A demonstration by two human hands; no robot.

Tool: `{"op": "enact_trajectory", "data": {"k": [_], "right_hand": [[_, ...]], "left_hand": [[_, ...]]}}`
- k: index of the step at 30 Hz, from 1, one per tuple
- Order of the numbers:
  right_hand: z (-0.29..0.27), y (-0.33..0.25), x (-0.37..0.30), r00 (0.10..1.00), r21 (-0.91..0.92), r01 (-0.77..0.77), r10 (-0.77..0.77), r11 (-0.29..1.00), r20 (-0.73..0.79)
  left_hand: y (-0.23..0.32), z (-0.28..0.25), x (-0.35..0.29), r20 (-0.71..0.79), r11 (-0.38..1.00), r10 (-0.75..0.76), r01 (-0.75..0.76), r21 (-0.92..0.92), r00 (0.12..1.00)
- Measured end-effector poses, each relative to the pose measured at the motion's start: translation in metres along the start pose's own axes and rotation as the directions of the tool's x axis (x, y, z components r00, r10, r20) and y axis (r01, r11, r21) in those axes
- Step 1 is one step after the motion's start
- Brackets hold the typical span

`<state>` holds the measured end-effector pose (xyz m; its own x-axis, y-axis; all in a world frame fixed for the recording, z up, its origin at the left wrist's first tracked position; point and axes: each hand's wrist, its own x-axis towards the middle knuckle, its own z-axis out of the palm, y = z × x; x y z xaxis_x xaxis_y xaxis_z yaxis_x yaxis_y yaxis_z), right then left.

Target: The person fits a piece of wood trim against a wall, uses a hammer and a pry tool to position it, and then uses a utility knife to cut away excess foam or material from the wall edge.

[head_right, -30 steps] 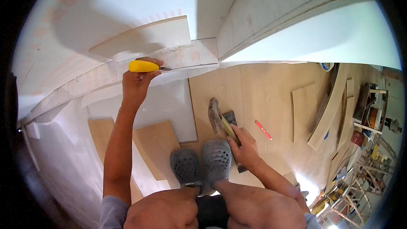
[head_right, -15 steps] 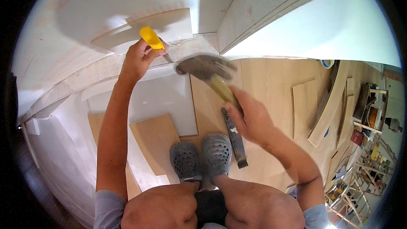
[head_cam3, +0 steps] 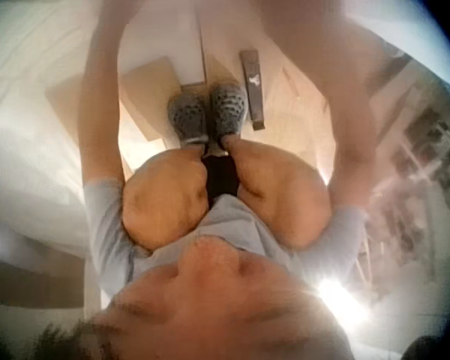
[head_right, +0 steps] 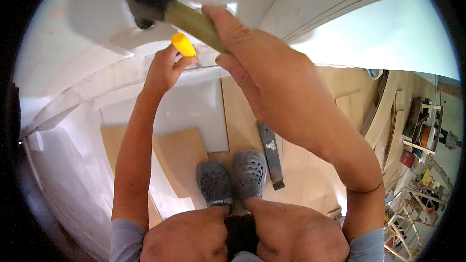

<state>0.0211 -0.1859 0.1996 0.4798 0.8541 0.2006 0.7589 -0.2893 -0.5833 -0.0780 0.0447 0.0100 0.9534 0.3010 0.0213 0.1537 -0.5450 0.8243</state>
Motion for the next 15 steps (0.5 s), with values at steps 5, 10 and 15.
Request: {"op": "enact_trajectory", "data": {"k": [5, 10, 15], "right_hand": [[0.001, 0.005, 0.006, 0.957, -0.085, -0.144, 0.161, 0.986, 0.242], [0.004, 0.003, -0.001, 0.996, 0.013, -0.045, 0.044, 0.999, 0.082], [0.000, 0.012, -0.002, 0.970, -0.134, -0.100, 0.126, 0.986, 0.208]], "left_hand": [[0.007, -0.002, 0.003, 0.087, 0.991, -0.096, 0.087, 0.098, 0.992], [-0.005, 0.001, -0.001, 0.015, 0.999, -0.033, 0.033, 0.006, 0.999], [-0.001, 0.007, -0.005, 0.007, 1.000, 0.019, -0.019, -0.025, 1.000]]}}
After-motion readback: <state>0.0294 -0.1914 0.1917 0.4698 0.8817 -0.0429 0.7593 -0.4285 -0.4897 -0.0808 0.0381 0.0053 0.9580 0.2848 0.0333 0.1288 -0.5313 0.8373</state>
